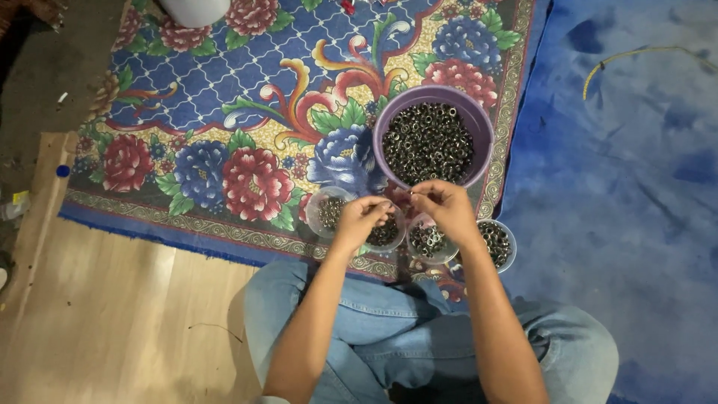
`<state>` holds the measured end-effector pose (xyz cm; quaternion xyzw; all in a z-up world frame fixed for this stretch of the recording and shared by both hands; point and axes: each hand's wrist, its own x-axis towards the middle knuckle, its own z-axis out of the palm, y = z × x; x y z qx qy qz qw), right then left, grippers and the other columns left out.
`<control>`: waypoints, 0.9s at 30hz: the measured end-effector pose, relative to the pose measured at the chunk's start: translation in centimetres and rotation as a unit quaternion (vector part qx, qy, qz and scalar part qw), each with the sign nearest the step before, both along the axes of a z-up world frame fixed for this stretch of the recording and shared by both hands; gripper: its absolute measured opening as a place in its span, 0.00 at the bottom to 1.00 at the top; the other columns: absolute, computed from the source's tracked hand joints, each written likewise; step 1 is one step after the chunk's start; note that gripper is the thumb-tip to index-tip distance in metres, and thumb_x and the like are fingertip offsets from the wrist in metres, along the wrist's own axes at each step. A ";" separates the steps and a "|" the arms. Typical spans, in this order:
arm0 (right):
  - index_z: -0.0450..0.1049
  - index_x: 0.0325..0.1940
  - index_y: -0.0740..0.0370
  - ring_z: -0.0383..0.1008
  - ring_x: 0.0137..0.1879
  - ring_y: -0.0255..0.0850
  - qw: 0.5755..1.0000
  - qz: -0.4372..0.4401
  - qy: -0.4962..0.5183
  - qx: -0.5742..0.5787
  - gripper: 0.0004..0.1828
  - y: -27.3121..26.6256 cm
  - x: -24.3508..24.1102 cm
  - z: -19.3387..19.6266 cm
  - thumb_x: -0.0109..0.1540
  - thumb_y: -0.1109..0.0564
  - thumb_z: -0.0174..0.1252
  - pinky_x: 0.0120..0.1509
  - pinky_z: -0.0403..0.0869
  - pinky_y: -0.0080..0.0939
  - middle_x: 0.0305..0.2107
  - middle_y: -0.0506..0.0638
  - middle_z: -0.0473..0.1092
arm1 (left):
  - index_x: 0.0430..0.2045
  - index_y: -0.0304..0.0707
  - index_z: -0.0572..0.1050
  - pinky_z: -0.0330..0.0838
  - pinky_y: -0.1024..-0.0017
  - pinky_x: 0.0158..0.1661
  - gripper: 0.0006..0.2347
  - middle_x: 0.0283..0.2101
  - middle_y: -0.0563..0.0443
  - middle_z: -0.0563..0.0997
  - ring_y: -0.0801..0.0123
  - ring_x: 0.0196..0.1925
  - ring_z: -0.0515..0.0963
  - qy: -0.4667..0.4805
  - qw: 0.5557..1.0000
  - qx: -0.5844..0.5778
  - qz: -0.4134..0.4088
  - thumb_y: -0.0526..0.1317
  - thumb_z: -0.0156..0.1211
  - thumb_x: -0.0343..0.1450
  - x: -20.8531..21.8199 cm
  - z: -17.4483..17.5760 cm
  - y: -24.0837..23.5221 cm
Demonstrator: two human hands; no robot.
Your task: The person sits on a patterned rug and repeatedly picks small metal rings from a large purple bowl, then places them into smaller clear bowls arranged in front. The hands handle the rings one at a time or in small groups throughout the clip.
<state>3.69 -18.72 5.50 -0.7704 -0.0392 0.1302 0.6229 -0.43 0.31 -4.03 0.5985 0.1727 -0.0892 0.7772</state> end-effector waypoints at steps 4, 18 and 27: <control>0.82 0.43 0.64 0.79 0.34 0.40 1.000 0.000 -0.004 -0.013 0.10 -0.7 0.5 -1.6 0.58 0.67 0.66 0.44 0.77 0.40 0.30 0.54 0.79 | 0.38 0.44 0.85 0.82 0.70 0.41 0.07 0.37 0.46 0.87 0.62 0.41 0.87 -0.068 0.971 0.223 -0.056 0.38 0.69 0.68 -0.1 -0.4 0.3; 0.84 0.36 0.55 0.81 0.42 0.62 0.918 0.127 -0.038 -0.374 0.07 -2.6 1.2 -5.4 0.55 0.57 0.63 0.49 0.77 0.60 0.30 0.55 0.81 | 0.32 0.42 0.84 0.80 0.66 0.43 0.04 0.35 0.46 0.87 0.59 0.43 0.87 -0.107 0.944 0.305 -0.067 0.35 0.68 0.67 -0.3 1.8 0.2; 0.86 0.35 0.51 0.80 0.44 0.65 0.889 0.184 0.002 -0.419 0.09 -3.5 1.3 -7.6 0.54 0.55 0.62 0.51 0.78 0.62 0.33 0.61 0.80 | 0.30 0.46 0.84 0.78 0.68 0.43 0.06 0.32 0.48 0.87 0.60 0.40 0.86 -0.125 0.954 0.270 -0.033 0.35 0.71 0.64 0.3 2.0 0.8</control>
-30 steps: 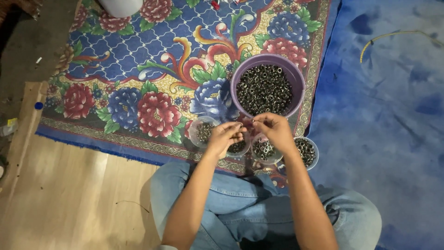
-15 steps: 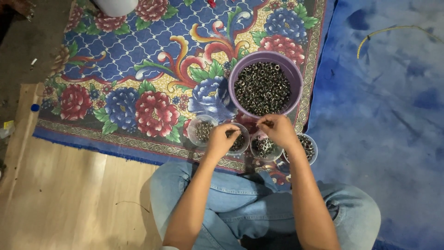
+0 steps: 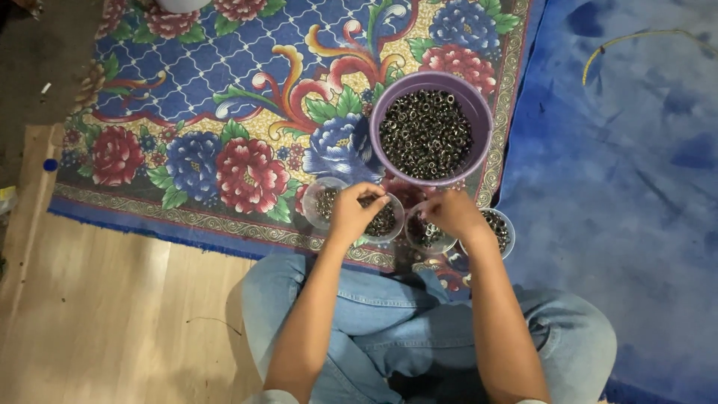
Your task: The person sits on a patterned rug and repeatedly picks small metal rings from a large purple bowl, then places them into smaller clear bowls arranged in front. The hands handle the rings one at a time or in small groups throughout the clip.
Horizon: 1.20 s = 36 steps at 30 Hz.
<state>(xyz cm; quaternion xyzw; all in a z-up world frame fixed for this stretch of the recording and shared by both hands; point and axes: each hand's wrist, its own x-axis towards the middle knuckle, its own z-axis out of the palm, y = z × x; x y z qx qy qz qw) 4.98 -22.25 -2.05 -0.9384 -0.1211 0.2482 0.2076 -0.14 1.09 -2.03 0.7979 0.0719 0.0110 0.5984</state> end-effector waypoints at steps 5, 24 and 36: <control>0.80 0.51 0.65 0.79 0.47 0.59 0.970 -0.082 0.090 0.209 0.16 2.2 -0.6 6.7 0.60 0.57 0.61 0.53 0.77 0.59 0.42 0.66 0.78 | 0.30 0.47 0.83 0.78 0.66 0.41 0.08 0.28 0.48 0.85 0.58 0.37 0.85 -0.013 0.999 0.018 -0.029 0.34 0.73 0.61 -0.3 0.5 -1.0; 0.85 0.29 0.56 0.82 0.41 0.59 0.999 0.041 0.002 0.010 0.06 -0.2 -0.2 -1.7 0.52 0.61 0.63 0.49 0.78 0.51 0.27 0.57 0.81 | 0.38 0.48 0.82 0.79 0.67 0.42 0.10 0.34 0.53 0.85 0.61 0.38 0.85 -0.019 0.983 0.183 -0.020 0.39 0.73 0.65 -1.8 -0.1 3.0; 0.85 0.36 0.60 0.80 0.42 0.65 0.992 -0.001 -0.046 0.114 0.08 0.8 0.0 1.1 0.56 0.60 0.61 0.51 0.77 0.58 0.32 0.61 0.80 | 0.36 0.43 0.82 0.80 0.62 0.40 0.06 0.33 0.48 0.85 0.56 0.37 0.85 -0.002 0.986 0.162 -0.048 0.38 0.68 0.67 -1.0 3.0 2.0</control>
